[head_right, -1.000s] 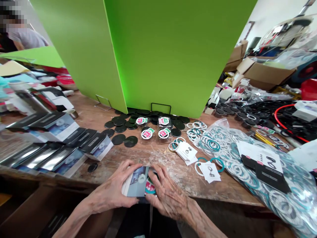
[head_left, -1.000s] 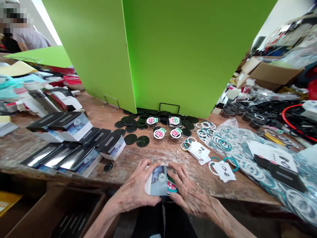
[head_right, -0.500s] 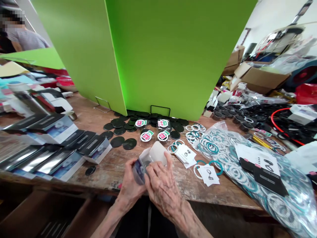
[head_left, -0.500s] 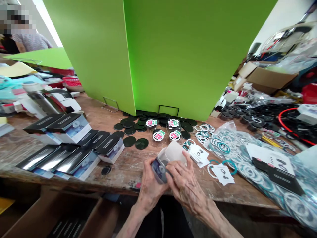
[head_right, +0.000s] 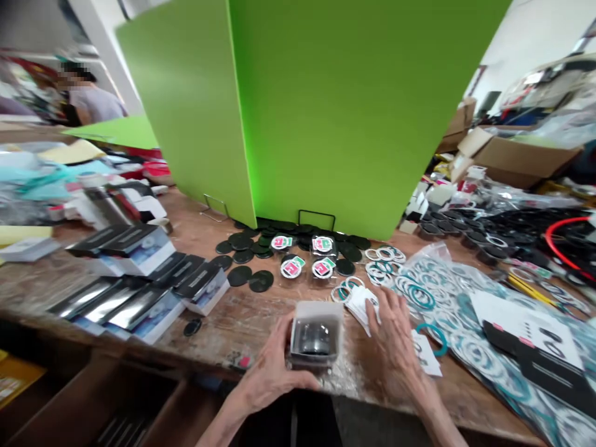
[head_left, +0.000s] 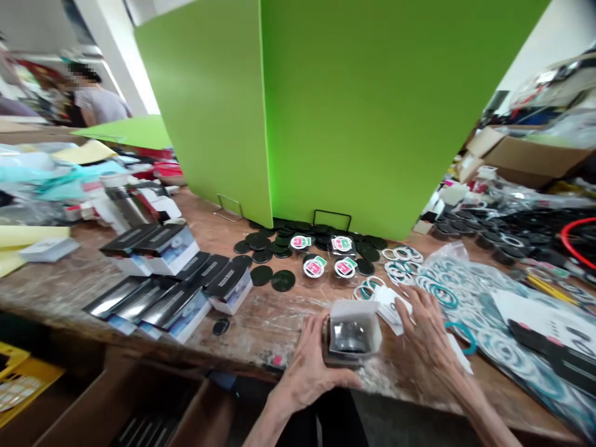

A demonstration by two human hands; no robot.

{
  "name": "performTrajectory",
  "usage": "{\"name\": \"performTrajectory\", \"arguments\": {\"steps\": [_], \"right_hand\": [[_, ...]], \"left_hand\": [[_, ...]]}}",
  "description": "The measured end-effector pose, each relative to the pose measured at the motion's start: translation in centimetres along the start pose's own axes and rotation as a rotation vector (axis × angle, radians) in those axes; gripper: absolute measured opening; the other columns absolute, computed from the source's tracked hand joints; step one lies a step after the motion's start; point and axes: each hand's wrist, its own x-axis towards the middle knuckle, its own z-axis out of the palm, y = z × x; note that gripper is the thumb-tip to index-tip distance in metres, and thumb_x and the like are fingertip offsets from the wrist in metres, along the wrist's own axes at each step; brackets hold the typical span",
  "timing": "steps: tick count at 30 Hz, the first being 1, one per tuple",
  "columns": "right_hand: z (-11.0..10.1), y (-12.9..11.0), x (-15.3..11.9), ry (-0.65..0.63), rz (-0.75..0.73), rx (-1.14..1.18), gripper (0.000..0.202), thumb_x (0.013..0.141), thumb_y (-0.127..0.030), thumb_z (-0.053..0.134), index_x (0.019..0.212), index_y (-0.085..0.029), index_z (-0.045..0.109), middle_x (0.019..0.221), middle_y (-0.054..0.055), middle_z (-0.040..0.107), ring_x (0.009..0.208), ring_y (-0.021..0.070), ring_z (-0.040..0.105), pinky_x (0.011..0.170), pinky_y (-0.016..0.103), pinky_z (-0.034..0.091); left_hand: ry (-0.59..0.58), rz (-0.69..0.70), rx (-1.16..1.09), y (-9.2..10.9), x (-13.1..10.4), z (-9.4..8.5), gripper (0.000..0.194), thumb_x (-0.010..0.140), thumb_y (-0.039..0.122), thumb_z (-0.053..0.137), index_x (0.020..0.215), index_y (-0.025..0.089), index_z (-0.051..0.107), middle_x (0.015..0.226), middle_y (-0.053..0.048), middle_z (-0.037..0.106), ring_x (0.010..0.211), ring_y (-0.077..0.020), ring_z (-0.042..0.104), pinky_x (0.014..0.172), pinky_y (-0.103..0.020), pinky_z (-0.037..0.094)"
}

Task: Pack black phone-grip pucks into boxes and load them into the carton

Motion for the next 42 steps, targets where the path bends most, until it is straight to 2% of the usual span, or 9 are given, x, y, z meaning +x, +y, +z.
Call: {"name": "performTrajectory", "arguments": {"steps": [4,7,14,21,25,28,34,38,42], "right_hand": [[3.4,5.7,0.0,-0.150,0.142,-0.207,0.047,0.089,-0.049,0.042,0.116,-0.015,0.059,0.109,0.016,0.058,0.105,0.0379,0.050,0.084,0.056,0.042],[4.6,6.8,-0.7,-0.197,0.164,-0.181,0.046,0.087,-0.055,0.042,0.108,-0.020,0.064,0.097,0.012,0.059,0.098,0.0358,0.051,0.082,0.055,0.041],[5.1,6.6,-0.3,-0.019,0.299,0.093,0.033,0.081,-0.049,0.042,0.090,-0.020,0.054,0.092,0.013,0.060,0.091,0.0324,0.054,0.081,0.052,0.042],[1.5,5.4,0.9,-0.034,0.340,0.227,0.031,0.087,-0.048,0.038,0.087,-0.021,0.053,0.079,0.007,0.061,0.073,0.0234,0.058,0.069,0.038,0.047],[-0.6,0.9,2.9,-0.038,0.464,0.625,0.030,0.088,-0.051,0.048,0.098,-0.023,0.052,0.078,0.002,0.064,0.065,0.0181,0.058,0.060,0.030,0.046],[-0.4,-3.1,4.8,-0.109,0.438,0.960,0.032,0.086,-0.052,0.054,0.096,-0.022,0.051,0.077,0.001,0.065,0.068,0.0178,0.061,0.062,0.029,0.050],[1.2,-6.9,6.8,-0.229,0.324,1.107,0.034,0.087,-0.050,0.053,0.098,-0.018,0.055,0.087,0.003,0.065,0.077,0.0171,0.061,0.067,0.029,0.053],[-1.5,-6.6,6.2,-0.158,0.302,1.062,0.034,0.086,-0.046,0.057,0.104,-0.017,0.057,0.088,0.002,0.064,0.084,0.0180,0.059,0.076,0.030,0.049],[-5.5,-7.0,3.2,-0.024,0.195,0.748,0.020,0.093,-0.038,0.051,0.105,-0.022,0.057,0.086,0.000,0.063,0.078,0.0163,0.059,0.069,0.027,0.047]], "left_hand": [[0.227,-0.082,0.276,0.0,3.0,-4.3,0.048,0.090,0.046,0.047,0.131,0.021,0.045,0.114,-0.010,0.060,0.096,-0.0201,0.061,0.085,-0.036,0.051],[0.422,-0.131,0.570,-0.9,6.2,-7.0,0.036,0.086,0.032,0.050,0.117,0.015,0.054,0.116,-0.015,0.056,0.112,-0.0295,0.051,0.098,-0.050,0.040],[0.370,-0.150,0.715,-2.0,9.5,-8.0,0.021,0.073,0.024,0.061,0.093,0.018,0.063,0.109,-0.014,0.061,0.117,-0.0342,0.044,0.094,-0.049,0.040],[0.444,-0.153,0.405,-1.1,9.1,-9.3,0.025,0.086,0.033,0.045,0.088,0.018,0.065,0.092,-0.011,0.066,0.091,-0.0263,0.062,0.076,-0.036,0.049],[0.374,-0.155,0.048,1.2,9.1,-7.9,0.042,0.082,0.051,0.050,0.094,0.014,0.066,0.079,-0.007,0.066,0.061,-0.0166,0.061,0.053,-0.026,0.048],[0.300,-0.133,-0.169,3.2,9.5,-5.2,0.048,0.073,0.057,0.062,0.091,0.013,0.067,0.073,-0.004,0.065,0.054,-0.0125,0.057,0.053,-0.026,0.051],[0.295,-0.096,-0.348,5.3,10.8,-1.1,0.043,0.070,0.053,0.068,0.086,0.012,0.065,0.073,-0.001,0.063,0.051,-0.0108,0.057,0.055,-0.026,0.051],[0.250,-0.091,-0.355,5.4,8.5,-1.3,0.043,0.072,0.051,0.070,0.093,0.014,0.067,0.076,-0.003,0.065,0.072,-0.0151,0.063,0.067,-0.024,0.051],[0.110,-0.059,-0.303,3.4,3.0,-0.1,0.050,0.076,0.043,0.070,0.119,0.019,0.058,0.120,-0.009,0.063,0.113,-0.0228,0.057,0.096,-0.031,0.045]]}}
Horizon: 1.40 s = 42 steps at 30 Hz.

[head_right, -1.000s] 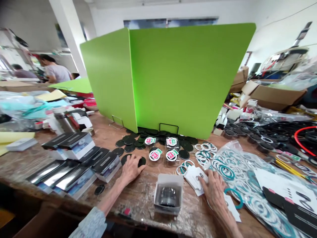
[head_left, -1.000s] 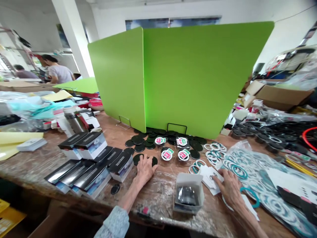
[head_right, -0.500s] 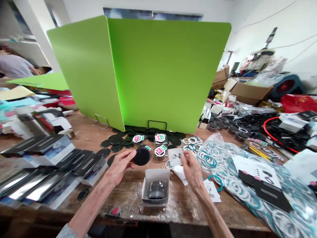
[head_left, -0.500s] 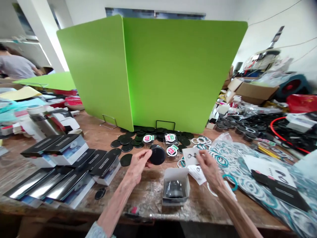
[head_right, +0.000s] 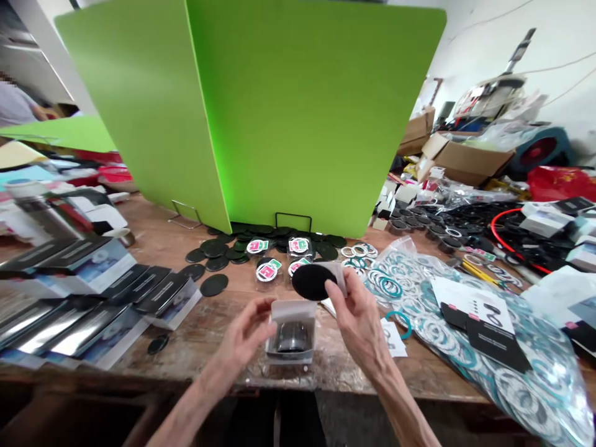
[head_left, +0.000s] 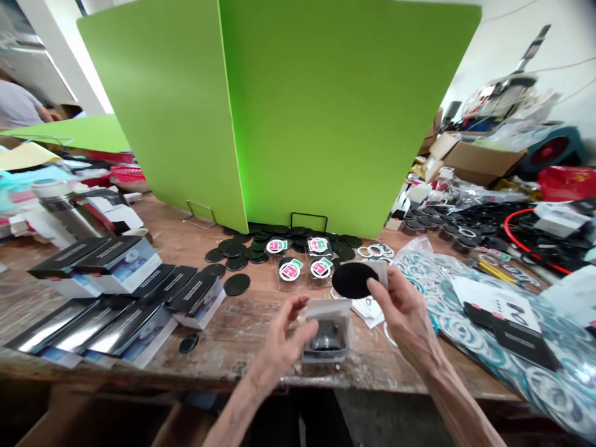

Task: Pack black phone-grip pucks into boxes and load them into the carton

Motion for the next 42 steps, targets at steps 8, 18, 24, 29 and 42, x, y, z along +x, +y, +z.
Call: {"name": "performTrajectory", "arguments": {"steps": [8,18,24,29,42], "right_hand": [[3.8,2.7,-4.5,-0.162,-0.553,-0.580,0.037,0.090,-0.001,0.035,0.117,-0.018,0.054,0.105,0.009,0.063,0.100,0.0214,0.057,0.091,0.042,0.041],[3.4,3.1,-3.8,-0.050,-0.711,-0.617,0.040,0.090,0.002,0.035,0.126,-0.012,0.048,0.113,0.013,0.059,0.107,0.0224,0.052,0.096,0.043,0.039],[3.9,2.6,-3.3,-0.075,-0.639,-0.631,0.027,0.091,-0.004,0.041,0.110,-0.016,0.054,0.099,0.008,0.063,0.096,0.0212,0.056,0.093,0.044,0.039],[3.5,2.6,-3.2,-0.185,-0.646,-0.605,0.029,0.092,-0.003,0.036,0.113,-0.016,0.052,0.095,0.006,0.065,0.093,0.0187,0.058,0.097,0.045,0.036],[3.6,2.5,-4.0,-0.051,-0.577,-0.581,0.027,0.090,-0.003,0.040,0.109,-0.017,0.054,0.095,0.007,0.065,0.092,0.0196,0.059,0.082,0.035,0.046]], "left_hand": [[0.211,0.032,-0.039,-5.7,-2.6,3.1,0.047,0.079,0.029,0.054,0.125,0.020,0.047,0.129,-0.009,0.053,0.120,-0.0240,0.052,0.105,-0.041,0.038],[0.190,0.080,-0.018,-5.6,-2.6,2.5,0.046,0.079,0.021,0.053,0.124,0.023,0.052,0.124,-0.007,0.051,0.116,-0.0228,0.054,0.102,-0.040,0.042],[0.184,0.061,0.010,-5.5,-2.5,2.3,0.043,0.080,0.020,0.052,0.122,0.026,0.054,0.117,-0.004,0.048,0.116,-0.0198,0.052,0.099,-0.034,0.045],[0.180,0.065,0.003,-5.7,-2.4,2.3,0.043,0.080,0.021,0.053,0.122,0.028,0.055,0.118,-0.004,0.048,0.116,-0.0201,0.051,0.097,-0.032,0.046],[0.156,0.079,0.037,-5.9,-2.3,2.1,0.045,0.082,0.021,0.053,0.127,0.026,0.053,0.119,-0.005,0.047,0.118,-0.0208,0.051,0.104,-0.036,0.042]]}}
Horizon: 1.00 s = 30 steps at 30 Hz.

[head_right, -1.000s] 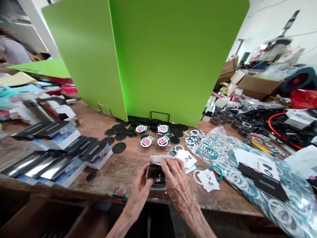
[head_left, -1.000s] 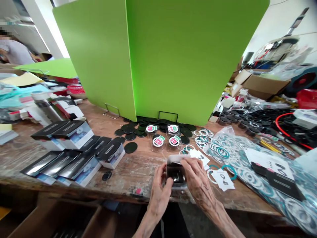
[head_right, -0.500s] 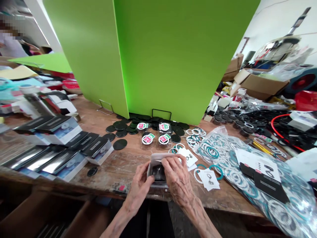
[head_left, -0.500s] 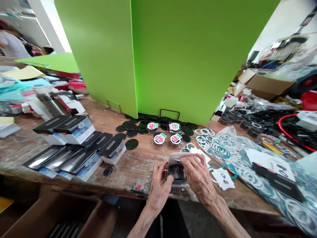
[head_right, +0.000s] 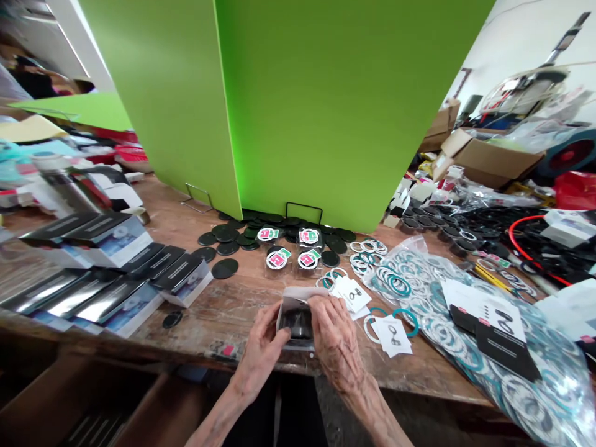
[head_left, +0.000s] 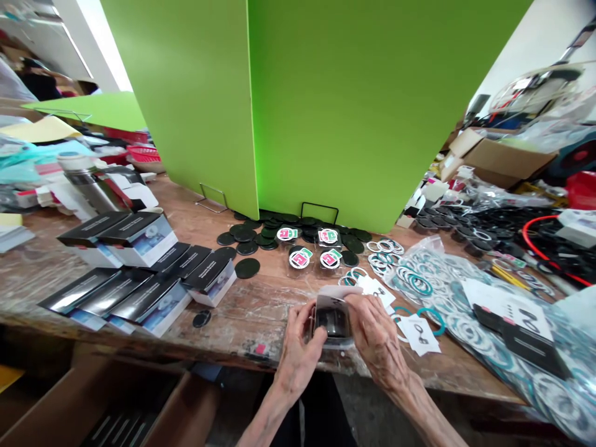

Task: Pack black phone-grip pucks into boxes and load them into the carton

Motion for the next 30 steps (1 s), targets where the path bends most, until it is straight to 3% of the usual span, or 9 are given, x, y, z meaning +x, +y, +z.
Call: {"name": "performTrajectory", "arguments": {"steps": [4,7,10,14,17,20,23,27,30], "right_hand": [[0.5,0.9,-1.3,-0.036,-0.051,-0.075,0.035,0.090,-0.004,0.040,0.120,-0.017,0.052,0.116,0.012,0.060,0.109,0.0232,0.055,0.090,0.041,0.043],[0.0,1.2,-1.3,-0.060,-0.054,-0.119,0.039,0.090,-0.004,0.039,0.125,-0.018,0.051,0.113,0.011,0.062,0.111,0.0238,0.054,0.096,0.047,0.038],[-0.5,0.7,-0.5,-0.145,-0.080,-0.156,0.034,0.090,-0.004,0.043,0.119,-0.018,0.055,0.105,0.008,0.066,0.109,0.0244,0.053,0.101,0.051,0.032],[-1.0,-0.4,0.3,-0.119,-0.094,-0.183,0.022,0.092,-0.013,0.048,0.110,-0.014,0.061,0.112,0.013,0.063,0.115,0.0287,0.051,0.103,0.056,0.031],[-1.4,-0.5,-0.6,-0.137,-0.078,-0.088,0.021,0.093,-0.017,0.047,0.104,-0.015,0.064,0.118,0.014,0.059,0.122,0.0311,0.046,0.108,0.059,0.028],[-1.5,0.5,-2.4,-0.078,0.198,0.106,0.035,0.096,-0.019,0.039,0.128,-0.018,0.052,0.136,0.014,0.048,0.130,0.0268,0.043,0.107,0.050,0.039],[-0.8,1.4,-3.9,-0.076,0.522,0.424,0.041,0.098,-0.026,0.038,0.139,-0.023,0.039,0.134,0.011,0.053,0.123,0.0218,0.053,0.098,0.039,0.050],[0.6,1.1,-3.9,-0.191,0.636,0.915,0.034,0.097,-0.033,0.044,0.130,-0.025,0.044,0.131,0.009,0.057,0.120,0.0200,0.056,0.096,0.036,0.051],[1.4,0.9,-3.7,-0.159,0.672,0.985,0.041,0.096,-0.034,0.045,0.135,-0.026,0.036,0.128,0.010,0.059,0.115,0.0202,0.059,0.092,0.037,0.053]], "left_hand": [[0.002,-0.018,-0.015,0.1,0.1,0.0,0.044,0.081,0.019,0.052,0.125,0.025,0.054,0.116,-0.005,0.048,0.115,-0.0204,0.053,0.103,-0.036,0.043],[0.004,-0.021,-0.037,0.1,0.1,0.1,0.046,0.080,0.019,0.054,0.125,0.025,0.054,0.117,-0.005,0.048,0.115,-0.0204,0.053,0.102,-0.035,0.044],[0.016,-0.026,-0.031,0.2,0.1,0.1,0.046,0.080,0.019,0.053,0.125,0.026,0.055,0.117,-0.005,0.048,0.114,-0.0205,0.054,0.101,-0.035,0.044],[-0.015,-0.035,-0.024,0.7,0.1,0.0,0.044,0.081,0.023,0.055,0.125,0.024,0.055,0.118,-0.006,0.049,0.114,-0.0221,0.055,0.099,-0.037,0.046],[-0.010,-0.007,-0.004,1.3,-0.2,-0.1,0.046,0.084,0.027,0.056,0.129,0.024,0.049,0.118,-0.007,0.053,0.112,-0.0223,0.057,0.099,-0.038,0.046],[0.038,0.102,0.094,1.5,-0.9,-0.1,0.046,0.088,0.028,0.055,0.133,0.026,0.043,0.122,-0.007,0.055,0.114,-0.0213,0.055,0.102,-0.038,0.043],[0.078,0.277,0.278,1.3,-1.4,-0.1,0.036,0.091,0.026,0.053,0.127,0.027,0.047,0.125,-0.006,0.053,0.119,-0.0203,0.051,0.105,-0.037,0.040],[0.008,0.369,0.392,1.0,-1.2,-0.3,0.033,0.094,0.022,0.047,0.125,0.029,0.052,0.128,-0.006,0.049,0.121,-0.0193,0.049,0.105,-0.035,0.039],[-0.038,0.283,0.365,1.5,-0.8,-0.5,0.026,0.093,0.022,0.046,0.116,0.026,0.057,0.123,-0.007,0.049,0.117,-0.0204,0.049,0.103,-0.037,0.040]]}}
